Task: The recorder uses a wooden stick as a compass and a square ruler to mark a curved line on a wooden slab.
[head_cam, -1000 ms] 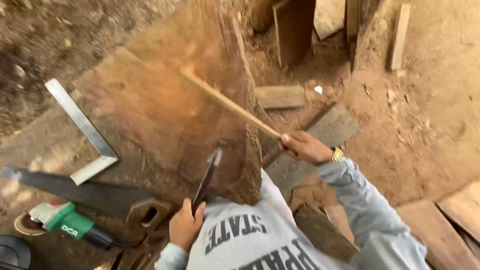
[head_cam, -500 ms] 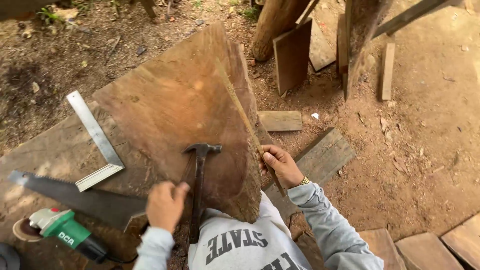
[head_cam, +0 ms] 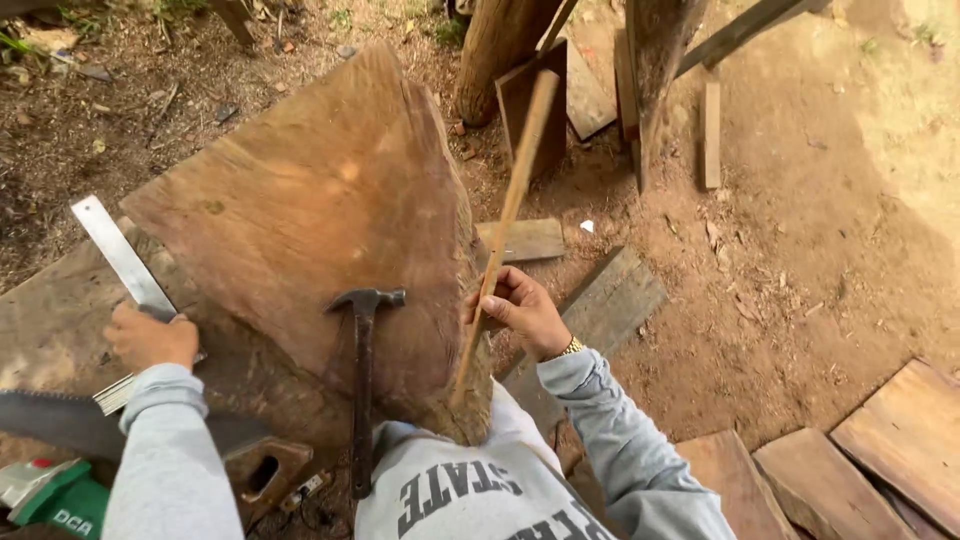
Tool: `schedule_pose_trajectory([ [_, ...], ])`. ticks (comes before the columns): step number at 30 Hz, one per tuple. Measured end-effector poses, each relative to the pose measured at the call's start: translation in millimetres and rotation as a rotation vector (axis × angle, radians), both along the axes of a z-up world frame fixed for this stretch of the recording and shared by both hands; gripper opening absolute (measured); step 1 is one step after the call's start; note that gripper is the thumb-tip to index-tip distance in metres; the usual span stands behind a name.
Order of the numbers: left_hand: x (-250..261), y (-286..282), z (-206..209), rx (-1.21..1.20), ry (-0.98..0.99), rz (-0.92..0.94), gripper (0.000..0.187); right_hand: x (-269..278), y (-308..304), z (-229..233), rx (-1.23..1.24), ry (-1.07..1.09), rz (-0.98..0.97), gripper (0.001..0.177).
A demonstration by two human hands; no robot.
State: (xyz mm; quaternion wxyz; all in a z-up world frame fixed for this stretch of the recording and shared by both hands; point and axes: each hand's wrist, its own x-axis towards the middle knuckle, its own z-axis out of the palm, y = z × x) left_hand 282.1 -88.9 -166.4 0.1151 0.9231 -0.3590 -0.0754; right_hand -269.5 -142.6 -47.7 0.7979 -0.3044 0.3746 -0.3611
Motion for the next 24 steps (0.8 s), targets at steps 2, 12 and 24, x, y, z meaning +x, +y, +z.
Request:
schedule_pose_trajectory([
  [2,-8,-7,14,-0.016,0.056,0.005,0.065,0,-5,-10,0.009,-0.027,-0.04,0.022],
  [12,-185,50,146,-0.109,0.703,-0.462,0.064,20,6,-37,0.108,-0.163,-0.181,0.032],
  [24,-239,59,151,-0.017,0.771,-0.745,0.045,49,19,-42,0.12,-0.145,-0.1,0.023],
])
